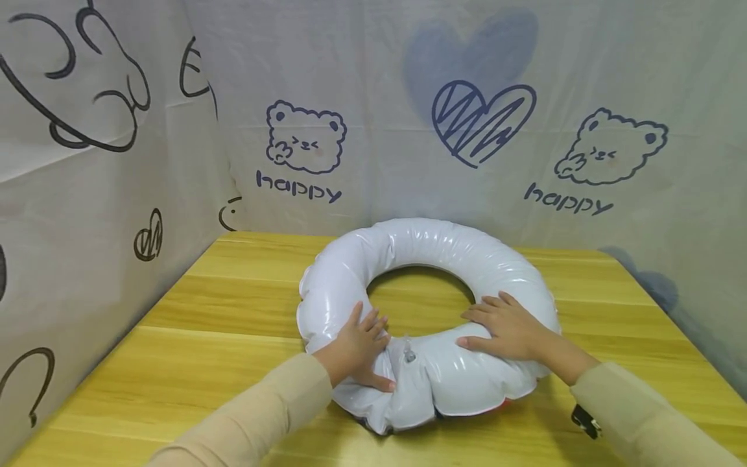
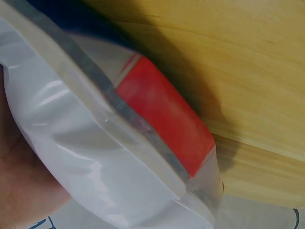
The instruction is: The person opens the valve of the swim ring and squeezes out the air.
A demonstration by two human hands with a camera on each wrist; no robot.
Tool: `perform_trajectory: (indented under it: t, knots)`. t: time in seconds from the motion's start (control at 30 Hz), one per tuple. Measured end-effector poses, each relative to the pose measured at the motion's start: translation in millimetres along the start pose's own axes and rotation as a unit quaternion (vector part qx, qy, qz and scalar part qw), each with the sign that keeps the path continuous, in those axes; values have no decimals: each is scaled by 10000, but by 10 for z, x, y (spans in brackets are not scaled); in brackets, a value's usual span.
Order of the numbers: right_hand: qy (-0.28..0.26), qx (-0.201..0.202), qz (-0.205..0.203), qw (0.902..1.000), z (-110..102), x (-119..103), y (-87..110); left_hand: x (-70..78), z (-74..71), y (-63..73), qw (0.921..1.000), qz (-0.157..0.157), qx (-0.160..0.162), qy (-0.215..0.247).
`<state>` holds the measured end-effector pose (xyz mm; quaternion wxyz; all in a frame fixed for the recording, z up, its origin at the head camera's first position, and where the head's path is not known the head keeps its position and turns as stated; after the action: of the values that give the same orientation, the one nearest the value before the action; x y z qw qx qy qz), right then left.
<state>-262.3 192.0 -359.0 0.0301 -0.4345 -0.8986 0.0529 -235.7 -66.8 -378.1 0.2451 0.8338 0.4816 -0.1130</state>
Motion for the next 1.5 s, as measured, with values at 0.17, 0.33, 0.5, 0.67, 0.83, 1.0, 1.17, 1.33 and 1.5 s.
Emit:
perform_trajectory:
  t: [0.17,0.33,0.5,0.67,0.83,1.0,1.17,1.33,1.5]
  knots:
    - [16,-12,34,10000,-16,19,-8,-2,5,-43,10000,25,31,29]
    - [0,-40,38,10000,-33,30,-19,5,-2,-65,10000,35,8,79]
    - [-35,-94,108,9999,-30,47,-36,10,-27,-62,9998,40,-26,200]
    - [-106,-206,207,9995,-8,74,-61,7,-47,-49,9994,52,-63,332]
    - [-165,-268,243,9992,-39,53,-45,8,-50,-46,9994,86,-52,342]
    - [-134,-235,223,9994,-35,53,-32,4,-23,-68,9992,119,-51,382]
    - [-93,-223,173,9996,-26,39,4,-10,62,-84,9981,253,190,533]
    - [-189,-257,112,9994,-1,20,53,-96,218,-59,9910,540,666,1023]
    - [-264,-210,57,9994,36,20,82,-187,326,-31,9767,858,1127,1611]
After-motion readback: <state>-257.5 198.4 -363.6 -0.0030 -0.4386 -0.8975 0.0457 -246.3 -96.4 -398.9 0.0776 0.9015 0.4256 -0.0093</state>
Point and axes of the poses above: each hand's wrist, its own y-axis away from the middle knuckle, its own z-axis out of the palm, x = y × z, the point moved 1 cm from there along -y, towards the middle knuckle, and after that the axes turned 1 degree about y, right-handed, at the moved point
